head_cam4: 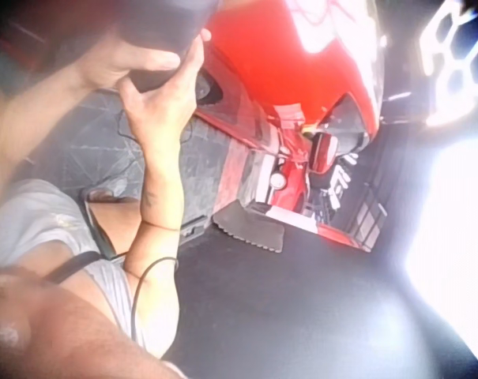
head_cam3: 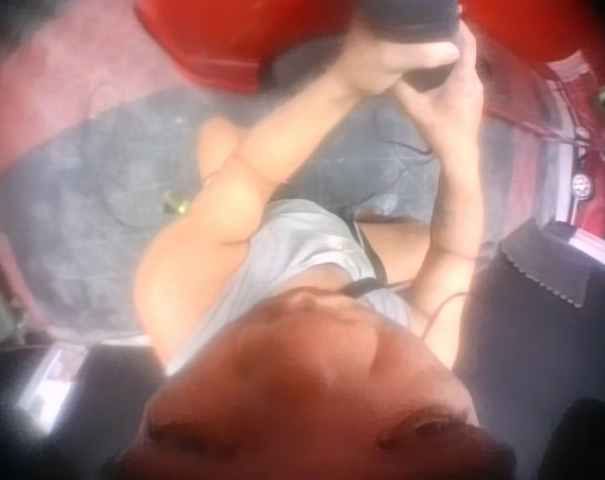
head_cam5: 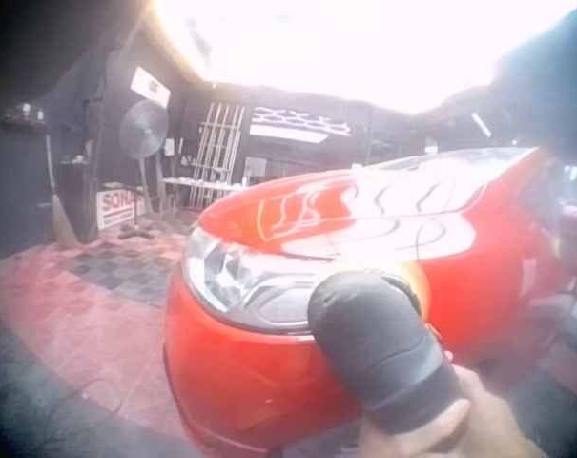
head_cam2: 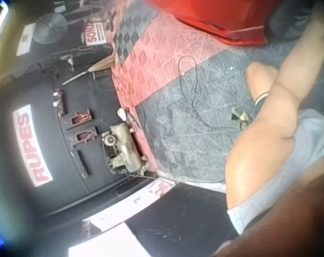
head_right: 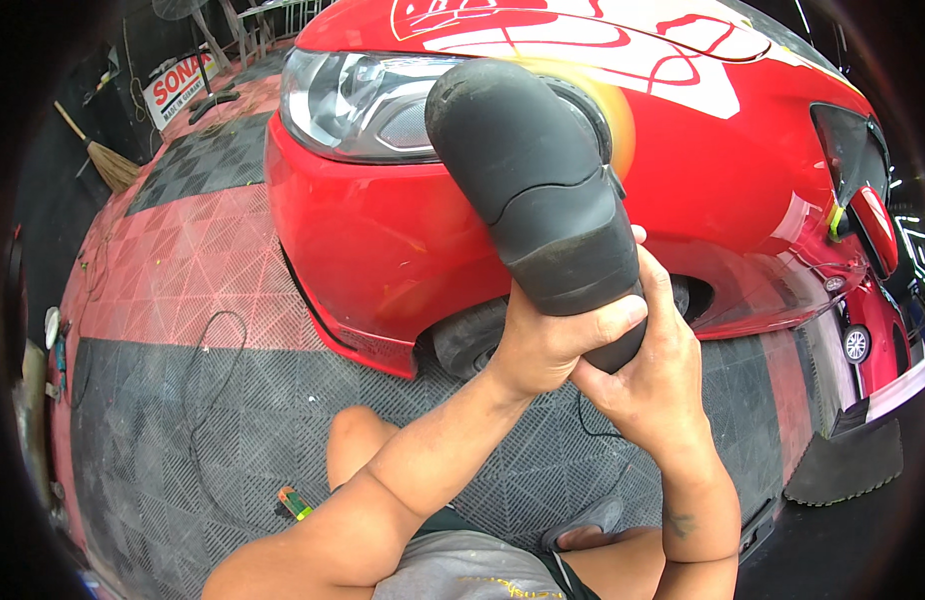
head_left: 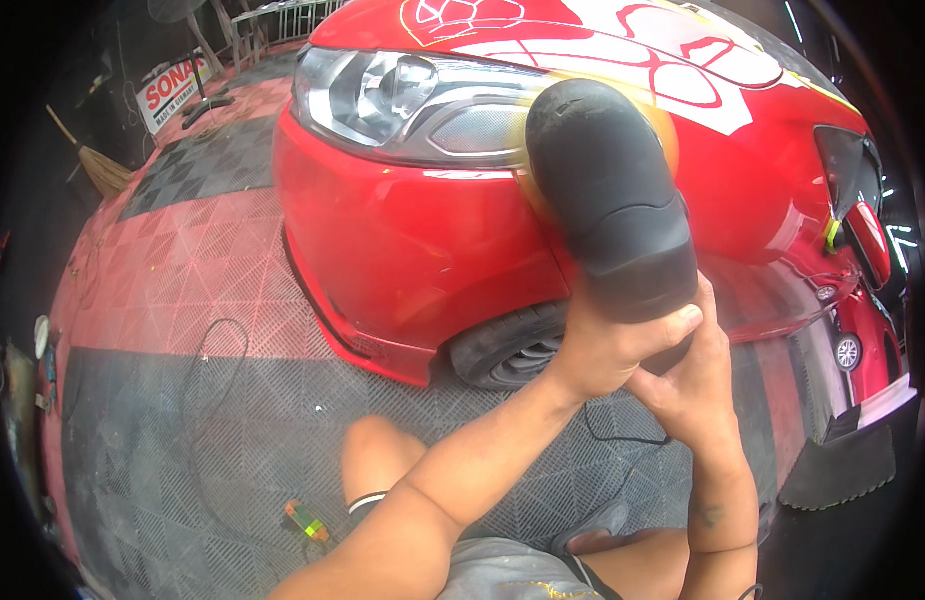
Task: The person uses a handheld electric polisher with a yellow pad to buff the red paint of a car's front fender and hood. The operator moves the tool in circular and sweeping motions across the vehicle's surface, working around the headlight and wheel arch.
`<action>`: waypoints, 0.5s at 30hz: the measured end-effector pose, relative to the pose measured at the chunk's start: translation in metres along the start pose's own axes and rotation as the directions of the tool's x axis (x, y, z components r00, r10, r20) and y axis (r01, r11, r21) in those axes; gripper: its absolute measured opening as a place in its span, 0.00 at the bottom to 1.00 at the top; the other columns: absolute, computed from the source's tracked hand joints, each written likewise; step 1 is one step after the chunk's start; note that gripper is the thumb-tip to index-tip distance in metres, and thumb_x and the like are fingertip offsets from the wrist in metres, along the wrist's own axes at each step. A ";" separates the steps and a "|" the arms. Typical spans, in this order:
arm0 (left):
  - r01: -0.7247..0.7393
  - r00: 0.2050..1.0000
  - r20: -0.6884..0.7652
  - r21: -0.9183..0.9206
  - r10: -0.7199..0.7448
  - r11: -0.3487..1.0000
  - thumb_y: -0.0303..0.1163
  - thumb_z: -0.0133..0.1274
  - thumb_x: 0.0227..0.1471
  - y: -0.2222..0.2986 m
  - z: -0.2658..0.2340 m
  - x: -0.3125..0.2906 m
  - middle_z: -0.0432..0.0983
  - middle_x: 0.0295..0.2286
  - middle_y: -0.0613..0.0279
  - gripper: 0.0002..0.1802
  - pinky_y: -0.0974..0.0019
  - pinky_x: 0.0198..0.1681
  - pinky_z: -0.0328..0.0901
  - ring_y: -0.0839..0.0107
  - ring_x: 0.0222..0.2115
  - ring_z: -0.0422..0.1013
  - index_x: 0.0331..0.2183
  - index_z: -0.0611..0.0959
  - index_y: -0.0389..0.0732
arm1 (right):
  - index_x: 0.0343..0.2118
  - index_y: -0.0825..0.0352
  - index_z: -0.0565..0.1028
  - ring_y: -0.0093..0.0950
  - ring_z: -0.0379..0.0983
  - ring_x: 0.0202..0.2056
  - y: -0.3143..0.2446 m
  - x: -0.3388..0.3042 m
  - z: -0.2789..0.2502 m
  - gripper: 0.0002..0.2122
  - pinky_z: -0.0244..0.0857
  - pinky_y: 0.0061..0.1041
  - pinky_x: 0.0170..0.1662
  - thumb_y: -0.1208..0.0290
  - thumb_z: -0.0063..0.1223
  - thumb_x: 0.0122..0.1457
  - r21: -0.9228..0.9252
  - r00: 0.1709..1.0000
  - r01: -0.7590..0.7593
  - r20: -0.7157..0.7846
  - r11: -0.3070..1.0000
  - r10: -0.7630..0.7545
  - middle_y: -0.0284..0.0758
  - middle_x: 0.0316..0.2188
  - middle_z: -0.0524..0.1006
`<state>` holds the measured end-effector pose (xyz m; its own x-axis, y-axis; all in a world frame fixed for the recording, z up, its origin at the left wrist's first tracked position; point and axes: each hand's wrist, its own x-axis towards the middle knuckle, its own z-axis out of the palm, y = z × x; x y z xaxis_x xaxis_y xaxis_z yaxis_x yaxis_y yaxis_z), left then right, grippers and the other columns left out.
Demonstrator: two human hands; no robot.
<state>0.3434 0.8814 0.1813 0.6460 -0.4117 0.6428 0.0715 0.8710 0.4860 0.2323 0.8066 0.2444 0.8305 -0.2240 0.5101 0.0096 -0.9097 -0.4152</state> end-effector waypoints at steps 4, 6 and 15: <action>0.009 1.000 -0.009 -0.002 -0.009 1.000 0.23 0.68 0.53 0.002 -0.001 -0.001 0.80 0.51 0.55 0.32 0.58 0.57 0.74 0.67 0.51 0.78 0.59 0.78 0.34 | 0.70 0.64 0.65 0.50 0.84 0.55 -0.002 0.001 0.001 0.43 0.79 0.43 0.57 0.72 0.74 0.48 -0.004 1.000 0.011 0.003 1.000 -0.011 0.50 0.53 0.83; 0.012 1.000 -0.011 -0.004 -0.012 1.000 0.23 0.68 0.52 0.003 0.000 0.001 0.81 0.49 0.57 0.32 0.59 0.57 0.74 0.68 0.51 0.78 0.58 0.79 0.35 | 0.69 0.64 0.65 0.49 0.84 0.55 -0.002 0.002 0.001 0.43 0.78 0.42 0.57 0.72 0.74 0.48 0.015 1.000 0.004 0.004 1.000 -0.004 0.50 0.53 0.83; 0.082 0.996 0.019 0.021 -0.082 0.996 0.23 0.72 0.50 -0.021 0.026 0.012 0.82 0.42 0.63 0.26 0.62 0.49 0.75 0.72 0.43 0.80 0.50 0.81 0.38 | 0.65 0.69 0.67 0.33 0.81 0.53 0.034 -0.024 -0.003 0.39 0.73 0.34 0.58 0.72 0.74 0.49 0.179 0.991 -0.072 -0.098 0.981 0.091 0.41 0.52 0.82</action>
<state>0.3304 0.8509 0.1939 0.6236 -0.4868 0.6117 0.1081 0.8286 0.5492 0.2110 0.7800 0.2202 0.7692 -0.3387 0.5419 0.0493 -0.8139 -0.5789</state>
